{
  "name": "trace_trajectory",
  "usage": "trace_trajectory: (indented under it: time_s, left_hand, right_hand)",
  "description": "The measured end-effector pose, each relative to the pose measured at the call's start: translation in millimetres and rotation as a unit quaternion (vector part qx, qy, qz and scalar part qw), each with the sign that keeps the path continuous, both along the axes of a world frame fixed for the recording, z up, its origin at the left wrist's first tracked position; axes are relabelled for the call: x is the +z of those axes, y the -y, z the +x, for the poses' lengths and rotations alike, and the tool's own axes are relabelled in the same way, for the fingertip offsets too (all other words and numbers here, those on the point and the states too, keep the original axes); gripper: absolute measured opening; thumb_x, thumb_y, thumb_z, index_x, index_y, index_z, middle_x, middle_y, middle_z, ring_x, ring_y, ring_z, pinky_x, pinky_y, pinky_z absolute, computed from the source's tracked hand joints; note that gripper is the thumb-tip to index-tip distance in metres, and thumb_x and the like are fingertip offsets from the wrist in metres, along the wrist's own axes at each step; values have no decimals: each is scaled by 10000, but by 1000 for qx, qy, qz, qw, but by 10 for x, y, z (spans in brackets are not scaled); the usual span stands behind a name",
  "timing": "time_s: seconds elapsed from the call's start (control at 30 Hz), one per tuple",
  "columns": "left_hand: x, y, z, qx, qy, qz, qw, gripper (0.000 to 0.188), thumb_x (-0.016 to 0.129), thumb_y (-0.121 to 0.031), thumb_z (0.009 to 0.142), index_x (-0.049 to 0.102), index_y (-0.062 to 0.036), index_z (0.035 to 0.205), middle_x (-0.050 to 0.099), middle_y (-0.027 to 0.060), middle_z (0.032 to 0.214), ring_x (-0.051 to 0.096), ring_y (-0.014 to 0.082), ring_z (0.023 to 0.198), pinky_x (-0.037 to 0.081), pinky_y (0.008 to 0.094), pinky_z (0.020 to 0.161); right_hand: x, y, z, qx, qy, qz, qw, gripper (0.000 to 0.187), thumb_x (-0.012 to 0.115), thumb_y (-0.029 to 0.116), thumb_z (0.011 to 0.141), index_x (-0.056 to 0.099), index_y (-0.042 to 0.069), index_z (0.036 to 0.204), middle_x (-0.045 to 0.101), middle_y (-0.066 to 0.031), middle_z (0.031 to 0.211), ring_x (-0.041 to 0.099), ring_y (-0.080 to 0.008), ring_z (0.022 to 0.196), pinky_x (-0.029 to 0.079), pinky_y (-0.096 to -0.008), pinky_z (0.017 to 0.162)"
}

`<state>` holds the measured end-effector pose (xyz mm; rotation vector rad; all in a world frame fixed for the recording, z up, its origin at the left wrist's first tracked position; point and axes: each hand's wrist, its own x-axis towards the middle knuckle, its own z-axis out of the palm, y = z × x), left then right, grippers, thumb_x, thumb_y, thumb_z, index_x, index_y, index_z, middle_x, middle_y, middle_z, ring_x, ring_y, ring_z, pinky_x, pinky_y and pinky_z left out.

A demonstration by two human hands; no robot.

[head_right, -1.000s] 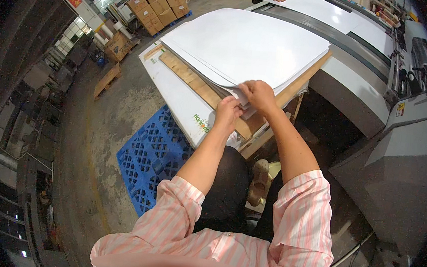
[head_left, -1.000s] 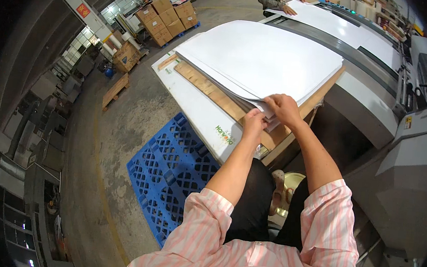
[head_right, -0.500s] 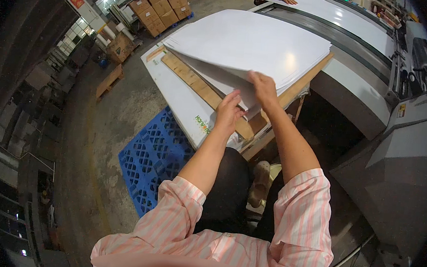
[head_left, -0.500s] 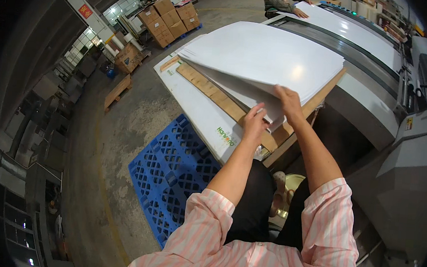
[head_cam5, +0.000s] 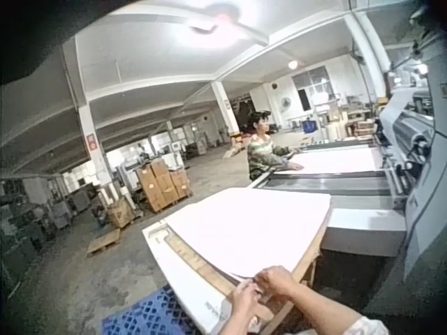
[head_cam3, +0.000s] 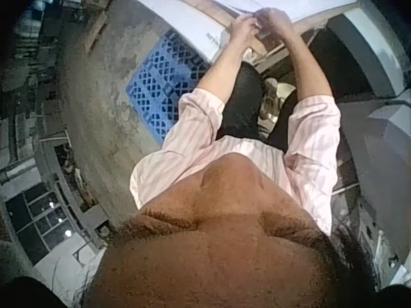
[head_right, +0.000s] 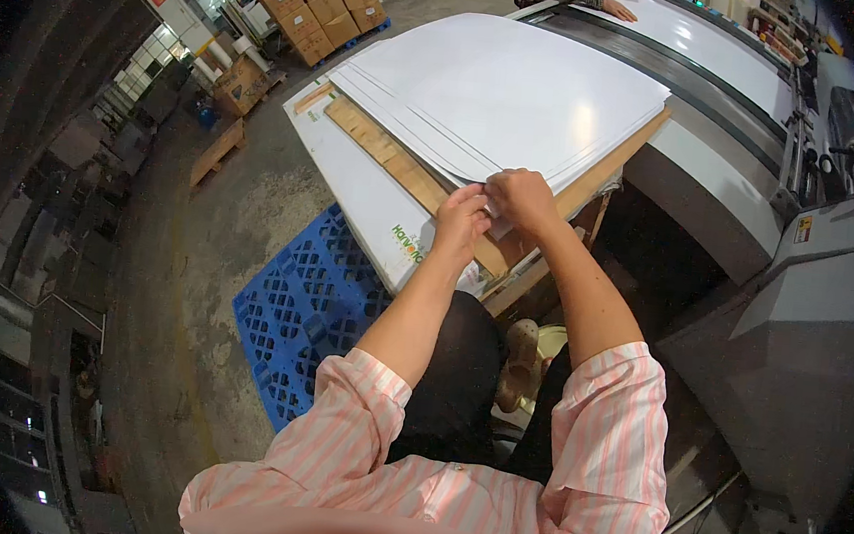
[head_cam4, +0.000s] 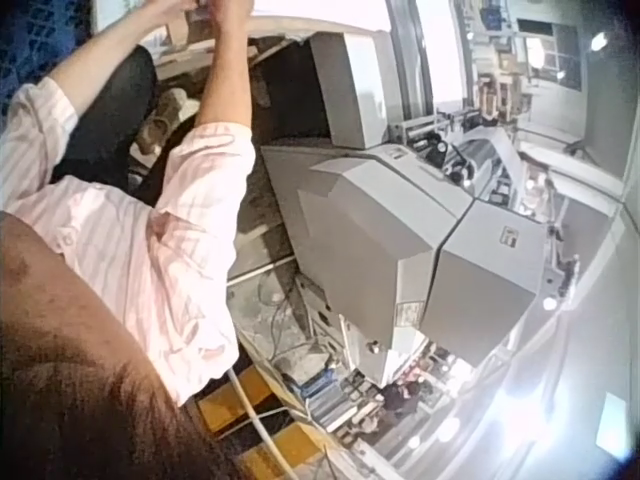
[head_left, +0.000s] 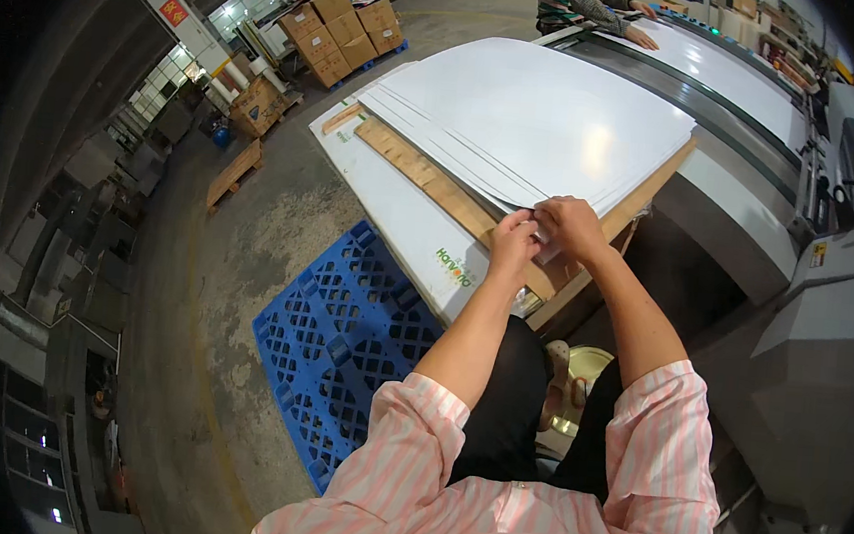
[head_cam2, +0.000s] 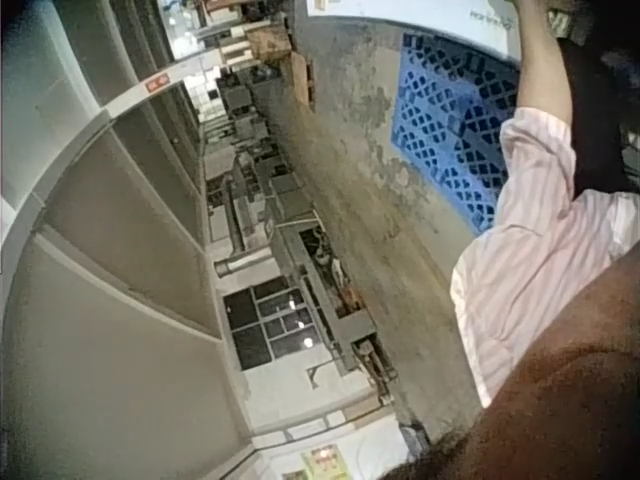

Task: The recorder is counting or sorting large white paper sheets at an industrial workstation.

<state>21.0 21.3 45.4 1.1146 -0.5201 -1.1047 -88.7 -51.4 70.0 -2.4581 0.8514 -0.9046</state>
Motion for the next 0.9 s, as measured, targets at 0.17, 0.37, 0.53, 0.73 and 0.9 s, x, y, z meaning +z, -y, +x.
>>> trace_trajectory:
  time_s: [0.17, 0.37, 0.53, 0.73, 0.9]
  left_hand:
    - [124, -15, -107, 103, -116, -36, 987, 425, 462, -119, 837, 319, 2, 1218, 511, 136, 907, 537, 205, 745, 480, 329, 626]
    - [46, 5, -9, 54, -146, -67, 986, 305, 396, -213, 865, 414, 16, 1066, 532, 159, 882, 560, 243, 781, 494, 359, 637]
    - [57, -6, 8, 38, -158, -67, 984, 225, 408, -225, 857, 487, -23, 918, 566, 89, 796, 552, 186, 695, 471, 301, 563]
    - [-20, 33, 33, 57, -144, -52, 987, 158, 427, -208, 850, 498, -68, 829, 555, 59, 758, 544, 166, 658, 433, 255, 495]
    - [18, 7, -3, 39, -95, -80, 991, 55, 464, -107, 818, 493, -66, 839, 529, 32, 750, 549, 154, 678, 468, 260, 556]
  right_hand:
    - [34, -79, 3, -7, -26, -205, 978, 176, 554, 132, 685, 641, 125, 837, 611, -35, 935, 563, -212, 833, 458, -353, 677]
    - [153, -77, -33, -6, -64, -225, 972, 144, 536, 118, 687, 636, 94, 788, 567, -58, 1045, 529, -210, 896, 418, -315, 746]
    - [190, -240, 33, -88, -100, -222, 966, 156, 563, 200, 701, 648, 93, 776, 571, -46, 1034, 493, -220, 971, 385, -359, 792]
    - [193, -263, 77, -113, -145, -166, 969, 257, 563, 326, 714, 653, 87, 741, 589, -57, 907, 509, -233, 907, 375, -404, 754]
    - [296, -276, 151, -160, -130, -34, 978, 263, 551, 323, 719, 658, 84, 702, 600, -73, 827, 521, -252, 873, 361, -403, 755]
